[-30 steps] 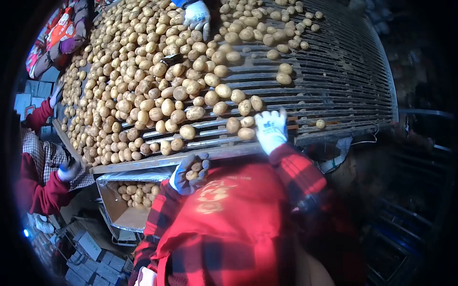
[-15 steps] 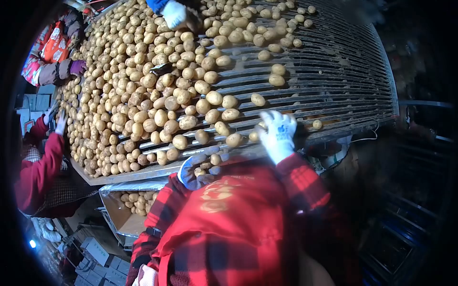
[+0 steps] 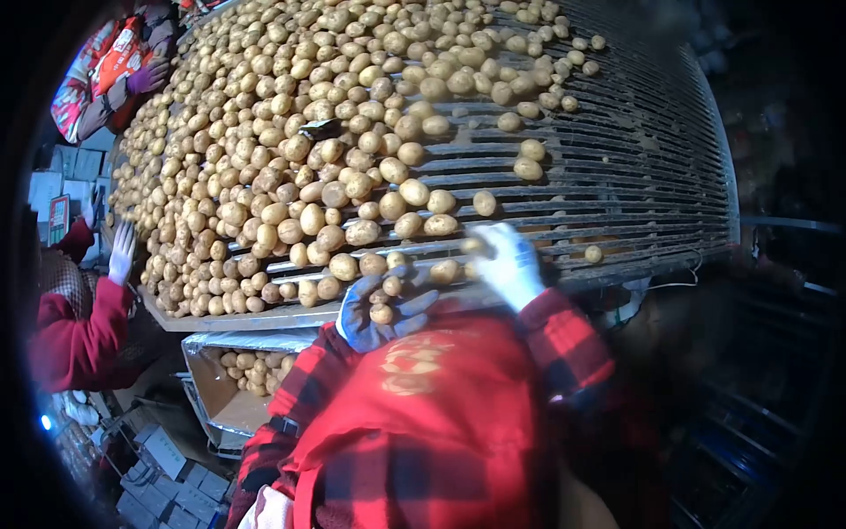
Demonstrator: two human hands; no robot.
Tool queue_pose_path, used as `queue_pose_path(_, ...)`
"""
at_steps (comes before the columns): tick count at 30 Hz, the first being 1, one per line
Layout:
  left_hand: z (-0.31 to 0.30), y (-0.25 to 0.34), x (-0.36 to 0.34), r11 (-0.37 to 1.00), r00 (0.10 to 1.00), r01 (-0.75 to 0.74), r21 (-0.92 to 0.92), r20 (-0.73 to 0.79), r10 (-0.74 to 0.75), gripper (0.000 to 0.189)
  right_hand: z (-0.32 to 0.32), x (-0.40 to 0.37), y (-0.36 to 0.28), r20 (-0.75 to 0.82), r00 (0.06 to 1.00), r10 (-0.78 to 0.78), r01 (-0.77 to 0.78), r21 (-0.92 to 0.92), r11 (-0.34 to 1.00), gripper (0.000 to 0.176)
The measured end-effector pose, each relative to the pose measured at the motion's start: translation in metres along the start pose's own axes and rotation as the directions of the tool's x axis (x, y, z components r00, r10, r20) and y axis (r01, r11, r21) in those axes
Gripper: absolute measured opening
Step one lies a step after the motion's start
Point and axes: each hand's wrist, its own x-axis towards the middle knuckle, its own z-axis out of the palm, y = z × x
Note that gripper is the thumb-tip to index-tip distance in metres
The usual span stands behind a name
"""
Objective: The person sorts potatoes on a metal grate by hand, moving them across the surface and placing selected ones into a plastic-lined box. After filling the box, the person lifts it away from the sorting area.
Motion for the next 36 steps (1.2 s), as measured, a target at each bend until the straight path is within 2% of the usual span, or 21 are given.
queue_pose_path(2, -0.004, -0.003, 0.001, 0.994, 0.981, -0.099, 0.036, 0.169, 0.092, 0.051, 0.008, -0.007, -0.042, 0.157, 0.985, -0.076, 0.005, 0.410, 0.912, 0.043)
queue_pose_path(5, -0.002, 0.003, -0.007, 0.990, 0.982, -0.134, 0.035, 0.141, 0.128, 0.045, 0.008, -0.012, -0.036, -0.049, 0.952, -0.302, 0.304, 0.045, 0.952, 0.069)
queue_pose_path(6, -0.011, 0.003, -0.015, 0.981, 0.976, -0.189, 0.037, 0.113, 0.184, 0.045, 0.008, -0.019, -0.009, -0.126, 0.968, -0.218, 0.183, -0.246, 0.952, 0.081)
queue_pose_path(8, -0.010, -0.002, -0.023, 0.937, 0.931, -0.346, 0.053, 0.140, 0.336, 0.040, -0.004, -0.036, 0.032, -0.014, 0.978, 0.210, -0.197, -0.420, 0.886, 0.095)
queue_pose_path(10, -0.006, 0.009, -0.033, 0.953, 0.955, -0.265, -0.143, 0.098, 0.281, 0.038, 0.000, -0.030, 0.029, 0.054, 0.955, 0.292, -0.244, -0.416, 0.876, 0.099)
queue_pose_path(11, -0.004, 0.011, -0.045, 0.937, 0.950, -0.301, -0.179, -0.137, 0.279, 0.038, 0.004, -0.028, 0.027, 0.124, 0.917, 0.378, -0.299, -0.412, 0.861, 0.104)
queue_pose_path(14, -0.053, 0.014, -0.057, 0.918, 0.908, -0.393, -0.060, -0.185, 0.377, 0.037, 0.035, -0.006, -0.025, 0.244, 0.894, 0.377, -0.212, -0.510, 0.833, 0.097)
queue_pose_path(16, -0.062, 0.000, -0.068, 0.918, 0.917, -0.390, -0.064, -0.113, 0.382, 0.036, 0.051, 0.008, -0.037, 0.233, 0.959, 0.159, -0.153, -0.043, 0.987, 0.093)
queue_pose_path(18, -0.089, -0.017, -0.070, 0.848, 0.802, -0.520, 0.104, -0.284, 0.526, 0.035, 0.079, 0.031, -0.056, 0.255, 0.967, 0.001, 0.011, -0.044, 0.999, 0.083)
queue_pose_path(19, -0.055, -0.028, -0.064, 0.801, 0.682, -0.575, 0.167, -0.443, 0.582, 0.035, 0.096, 0.044, -0.077, 0.079, 0.994, -0.080, 0.068, 0.138, 0.988, 0.082)
queue_pose_path(20, -0.079, -0.022, -0.073, 0.843, 0.840, -0.538, 0.018, -0.079, 0.537, 0.035, 0.096, 0.057, -0.084, 0.256, 0.966, 0.039, -0.110, 0.271, 0.956, 0.077)
queue_pose_path(22, -0.093, -0.026, -0.082, 0.816, 0.816, -0.576, -0.052, 0.018, 0.577, 0.039, 0.073, 0.074, -0.101, 0.290, 0.932, -0.215, 0.127, 0.293, 0.948, 0.071)
queue_pose_path(23, -0.092, -0.024, -0.087, 0.809, 0.809, -0.585, -0.050, 0.020, 0.587, 0.039, 0.052, 0.077, -0.104, 0.330, 0.929, -0.169, 0.080, 0.265, 0.961, 0.066)
queue_pose_path(24, -0.073, -0.022, -0.095, 0.736, 0.740, -0.669, 0.102, 0.179, 0.648, 0.043, 0.056, 0.078, -0.082, 0.179, 0.949, -0.261, 0.202, 0.292, 0.935, 0.068)
queue_pose_path(26, -0.031, -0.022, -0.113, 0.619, 0.656, -0.752, 0.226, 0.342, 0.673, 0.046, 0.031, 0.075, -0.057, -0.066, 0.930, -0.361, 0.351, -0.133, 0.927, 0.071)
queue_pose_path(27, -0.008, -0.023, -0.127, 0.628, 0.718, -0.668, 0.400, 0.127, 0.684, 0.050, 0.032, 0.080, -0.048, -0.050, 0.916, -0.399, 0.392, -0.110, 0.913, 0.080)
queue_pose_path(28, 0.002, -0.025, -0.134, 0.644, 0.721, -0.539, 0.543, -0.099, 0.686, 0.053, 0.022, 0.055, 0.000, -0.135, 0.905, -0.404, 0.345, -0.321, 0.882, 0.097)
queue_pose_path(29, -0.002, -0.030, -0.133, 0.642, 0.632, -0.599, 0.479, -0.209, 0.746, 0.045, 0.019, 0.041, 0.031, -0.021, 0.945, -0.327, 0.300, -0.340, 0.891, 0.111)
queue_pose_path(30, 0.006, -0.028, -0.132, 0.642, 0.629, -0.601, 0.475, -0.214, 0.747, 0.045, 0.024, 0.030, 0.057, -0.028, 0.904, -0.426, 0.387, -0.365, 0.846, 0.112)
queue_pose_path(33, 0.028, -0.023, -0.128, 0.704, 0.732, -0.515, 0.489, -0.178, 0.658, 0.053, 0.048, 0.043, 0.031, 0.081, 0.951, -0.297, 0.305, -0.387, 0.870, 0.110)
queue_pose_path(36, 0.026, -0.020, -0.122, 0.736, 0.741, -0.497, 0.459, -0.216, 0.635, 0.053, 0.090, 0.087, 0.001, -0.010, 0.933, -0.359, 0.312, -0.473, 0.824, 0.097)
